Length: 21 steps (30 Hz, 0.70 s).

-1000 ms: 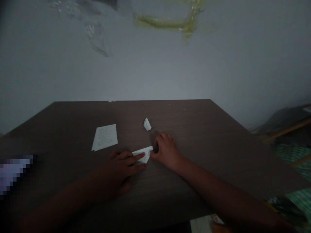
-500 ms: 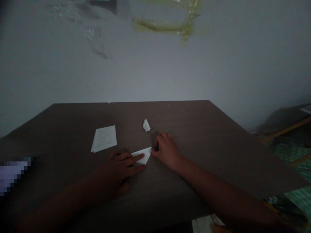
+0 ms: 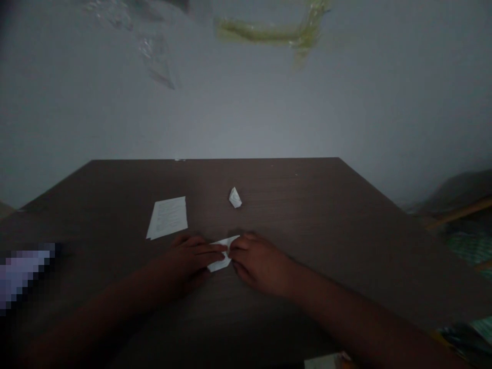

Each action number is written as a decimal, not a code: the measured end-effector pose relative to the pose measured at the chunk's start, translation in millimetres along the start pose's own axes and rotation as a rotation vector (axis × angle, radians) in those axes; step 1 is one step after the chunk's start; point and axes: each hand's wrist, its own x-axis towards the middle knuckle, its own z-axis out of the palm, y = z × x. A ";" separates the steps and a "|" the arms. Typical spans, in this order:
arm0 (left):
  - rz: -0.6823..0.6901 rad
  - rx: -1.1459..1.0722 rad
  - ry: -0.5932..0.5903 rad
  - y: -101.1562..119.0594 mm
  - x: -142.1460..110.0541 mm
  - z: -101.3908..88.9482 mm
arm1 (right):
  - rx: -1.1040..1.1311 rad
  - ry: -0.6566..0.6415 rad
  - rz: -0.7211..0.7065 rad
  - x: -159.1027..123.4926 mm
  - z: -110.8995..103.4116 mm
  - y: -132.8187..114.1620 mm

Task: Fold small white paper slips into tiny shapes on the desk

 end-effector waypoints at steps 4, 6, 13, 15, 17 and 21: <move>-0.012 -0.013 -0.011 -1.6 3.0 -1.3 | -0.029 -0.032 -0.031 -1.2 -2.5 -2.0; -0.016 -0.023 0.002 -4.0 5.3 -1.5 | -0.030 -0.036 -0.041 -1.5 -3.1 -1.9; 0.044 -0.005 0.063 -3.8 7.3 -13.6 | -0.042 -0.051 -0.051 -4.2 -3.0 1.4; 0.043 -0.038 0.082 -4.2 5.8 -15.3 | -0.047 -0.050 -0.050 -5.6 -1.7 2.6; 0.064 -0.077 0.082 -7.3 4.3 -14.4 | -0.057 -0.054 -0.060 -6.6 -1.0 3.3; 0.083 -0.130 0.031 -19.2 4.0 -9.1 | -0.123 -0.099 -0.096 -6.7 -3.7 2.3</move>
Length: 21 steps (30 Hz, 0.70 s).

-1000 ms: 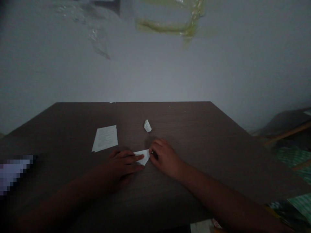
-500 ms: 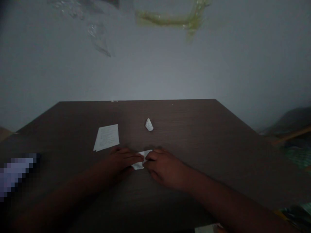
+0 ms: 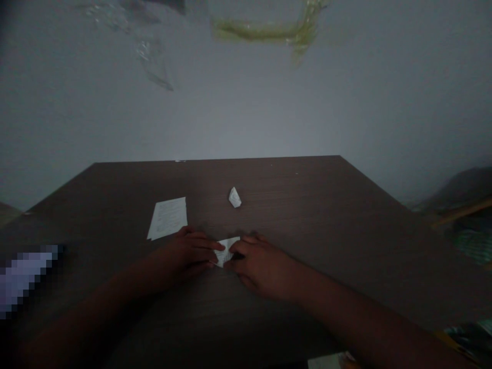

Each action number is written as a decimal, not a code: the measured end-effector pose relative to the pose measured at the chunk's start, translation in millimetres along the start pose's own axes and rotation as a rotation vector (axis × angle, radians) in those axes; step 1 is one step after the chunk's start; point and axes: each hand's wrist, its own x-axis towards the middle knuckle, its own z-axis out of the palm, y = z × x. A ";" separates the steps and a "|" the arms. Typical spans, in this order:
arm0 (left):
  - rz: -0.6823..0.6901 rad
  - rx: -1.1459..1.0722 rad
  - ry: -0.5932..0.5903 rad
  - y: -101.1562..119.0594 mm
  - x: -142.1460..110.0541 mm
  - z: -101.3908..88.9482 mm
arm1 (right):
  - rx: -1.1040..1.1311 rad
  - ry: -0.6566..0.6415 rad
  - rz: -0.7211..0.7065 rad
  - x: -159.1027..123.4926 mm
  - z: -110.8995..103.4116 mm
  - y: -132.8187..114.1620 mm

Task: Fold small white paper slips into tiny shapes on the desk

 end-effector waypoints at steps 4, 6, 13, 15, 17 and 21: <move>-0.069 -0.125 -0.004 -10.2 4.0 8.4 | -0.040 -0.051 -0.037 1.1 -5.0 -3.7; -0.143 -0.190 0.056 -12.7 7.5 15.5 | -0.055 -0.061 -0.046 1.4 -6.1 -5.7; -0.232 -0.226 0.175 -14.6 14.5 35.5 | 0.013 -0.041 -0.046 1.4 -3.8 -5.3; -0.239 -0.218 0.185 -14.7 14.6 37.3 | 0.071 -0.043 -0.017 1.6 -3.8 -3.5; -0.243 -0.214 0.189 -14.8 14.9 38.2 | 0.111 -0.038 0.004 1.4 -3.8 -1.6; -0.250 -0.208 0.189 -13.5 16.0 38.4 | 0.126 -0.002 -0.015 0.4 -3.1 0.7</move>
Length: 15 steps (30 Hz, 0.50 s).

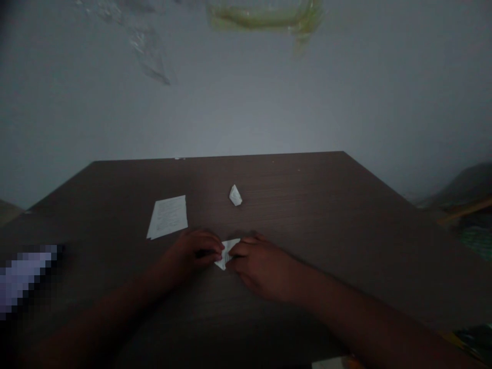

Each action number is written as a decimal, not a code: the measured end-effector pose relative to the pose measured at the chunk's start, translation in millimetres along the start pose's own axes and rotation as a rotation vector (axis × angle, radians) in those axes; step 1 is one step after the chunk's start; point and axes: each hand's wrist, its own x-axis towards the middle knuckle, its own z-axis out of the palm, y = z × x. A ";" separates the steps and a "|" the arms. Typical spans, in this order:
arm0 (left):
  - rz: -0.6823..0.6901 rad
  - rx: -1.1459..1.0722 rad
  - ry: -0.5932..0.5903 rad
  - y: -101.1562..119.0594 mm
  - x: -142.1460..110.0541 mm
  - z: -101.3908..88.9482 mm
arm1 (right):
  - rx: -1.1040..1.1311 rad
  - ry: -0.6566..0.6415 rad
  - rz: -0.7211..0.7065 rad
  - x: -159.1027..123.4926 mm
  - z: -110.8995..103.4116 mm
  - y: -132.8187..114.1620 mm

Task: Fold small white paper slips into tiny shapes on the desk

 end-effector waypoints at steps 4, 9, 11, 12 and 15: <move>-0.016 0.009 0.002 4.3 0.4 -0.6 | -0.008 0.033 -0.037 0.0 -0.1 -2.1; -0.039 0.013 -0.006 9.4 0.6 -1.8 | -0.086 -0.003 -0.031 1.2 0.2 -8.1; -0.057 0.026 0.005 10.5 0.2 -1.8 | -0.121 -0.021 -0.023 1.2 1.3 -9.9; -0.067 0.036 0.013 10.9 0.0 -1.6 | -0.124 -0.024 -0.016 1.0 1.9 -10.5; -0.069 0.065 0.019 11.2 -0.8 -1.3 | -0.086 -0.023 0.000 0.5 2.0 -11.8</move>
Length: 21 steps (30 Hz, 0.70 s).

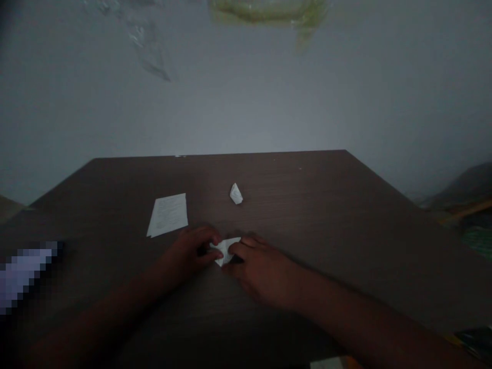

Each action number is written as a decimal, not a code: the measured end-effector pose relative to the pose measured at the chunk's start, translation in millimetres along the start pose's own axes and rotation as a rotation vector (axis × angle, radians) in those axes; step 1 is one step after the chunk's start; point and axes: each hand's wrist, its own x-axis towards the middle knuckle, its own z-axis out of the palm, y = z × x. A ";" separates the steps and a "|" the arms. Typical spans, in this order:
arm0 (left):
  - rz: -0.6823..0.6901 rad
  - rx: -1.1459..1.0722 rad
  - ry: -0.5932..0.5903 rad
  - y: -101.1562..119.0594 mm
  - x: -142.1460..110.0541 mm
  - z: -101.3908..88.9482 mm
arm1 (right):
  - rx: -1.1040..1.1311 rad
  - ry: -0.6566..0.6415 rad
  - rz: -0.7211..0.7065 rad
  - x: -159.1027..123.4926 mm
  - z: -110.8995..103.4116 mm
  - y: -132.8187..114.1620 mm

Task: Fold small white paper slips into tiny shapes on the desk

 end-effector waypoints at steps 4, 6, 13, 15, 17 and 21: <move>0.066 0.026 -0.051 -2.2 -2.7 -1.3 | 0.033 0.004 -0.019 0.6 -3.6 -1.0; 0.085 0.041 -0.072 -5.0 -5.1 -1.9 | 0.032 -0.004 -0.029 1.5 -5.5 -1.6; 0.092 0.056 -0.063 -13.9 -10.1 0.1 | 0.056 0.028 -0.035 2.4 -4.1 -3.1; 0.090 0.041 -0.063 -13.8 -9.4 0.6 | 0.072 0.036 -0.037 2.3 -3.4 -3.2; 0.076 0.032 -0.054 -12.8 -8.6 0.7 | 0.082 0.028 -0.037 2.7 -3.6 -3.2; 0.063 0.008 -0.019 -9.6 -8.8 0.3 | 0.079 -0.001 -0.039 4.0 -4.8 -2.6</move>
